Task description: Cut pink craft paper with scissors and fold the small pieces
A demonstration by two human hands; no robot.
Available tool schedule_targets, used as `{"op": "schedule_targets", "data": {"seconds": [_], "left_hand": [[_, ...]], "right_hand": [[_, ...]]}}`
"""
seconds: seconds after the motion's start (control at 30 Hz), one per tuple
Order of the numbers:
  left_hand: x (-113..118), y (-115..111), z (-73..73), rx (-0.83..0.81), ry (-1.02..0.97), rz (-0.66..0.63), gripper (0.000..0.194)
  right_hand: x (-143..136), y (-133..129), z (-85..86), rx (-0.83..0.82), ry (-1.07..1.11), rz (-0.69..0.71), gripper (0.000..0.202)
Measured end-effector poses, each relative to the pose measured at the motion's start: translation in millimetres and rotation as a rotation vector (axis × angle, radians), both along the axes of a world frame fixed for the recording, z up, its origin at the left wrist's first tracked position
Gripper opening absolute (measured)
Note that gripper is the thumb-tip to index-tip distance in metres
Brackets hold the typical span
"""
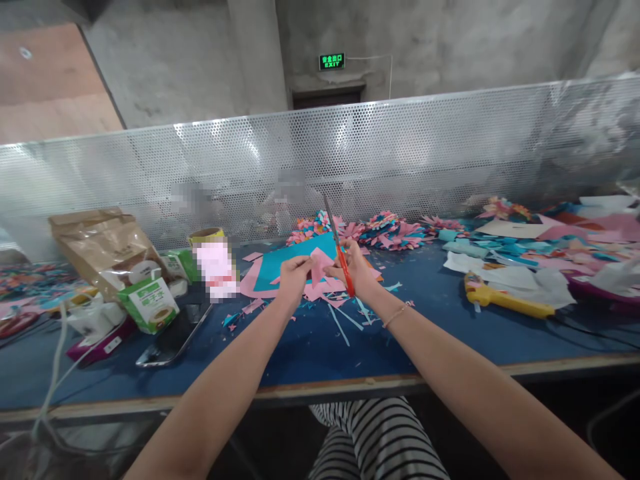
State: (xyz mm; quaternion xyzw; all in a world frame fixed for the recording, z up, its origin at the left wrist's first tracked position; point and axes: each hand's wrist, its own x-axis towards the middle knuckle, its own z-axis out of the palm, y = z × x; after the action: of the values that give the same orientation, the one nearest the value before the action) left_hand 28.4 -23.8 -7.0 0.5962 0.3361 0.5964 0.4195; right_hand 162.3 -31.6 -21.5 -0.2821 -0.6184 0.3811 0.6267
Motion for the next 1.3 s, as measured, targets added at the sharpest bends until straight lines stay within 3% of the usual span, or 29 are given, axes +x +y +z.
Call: {"op": "schedule_targets", "data": {"seconds": [0.13,0.43,0.63,0.73,0.8,0.9,0.97,1.3], "left_hand": [[2.1,-2.1,2.4,-0.077,-0.167,-0.054,0.02],[4.0,-3.4,1.5,-0.027,-0.205,-0.043,0.017],[1.7,0.2,2.0,-0.026,-0.26,-0.006,0.016],[-5.3,6.3,3.9,-0.049,-0.294,0.093,0.021],[-8.4,9.3,3.7,-0.05,-0.23,0.132,0.025],[-6.7,9.7,0.3,-0.024,-0.045,0.004,0.029],[-3.3,8.0,-2.5,0.028,0.031,0.001,0.028],[-3.5,6.1,-1.4,0.145,0.214,0.087,0.026]], "right_hand": [[-0.9,-1.9,0.2,-0.013,-0.003,0.015,0.058],[-1.9,-1.0,0.0,-0.017,0.055,0.062,0.06],[-3.7,2.2,-2.9,0.005,0.077,0.07,0.06],[-2.2,3.2,-3.5,-0.006,0.059,0.039,0.06],[-0.3,4.4,-4.1,-0.003,0.054,0.017,0.058],[2.3,7.4,-5.7,0.018,0.059,0.002,0.056],[3.2,9.8,-6.9,0.022,0.063,0.0,0.056],[4.4,17.2,-12.4,0.038,0.056,-0.056,0.057]]}}
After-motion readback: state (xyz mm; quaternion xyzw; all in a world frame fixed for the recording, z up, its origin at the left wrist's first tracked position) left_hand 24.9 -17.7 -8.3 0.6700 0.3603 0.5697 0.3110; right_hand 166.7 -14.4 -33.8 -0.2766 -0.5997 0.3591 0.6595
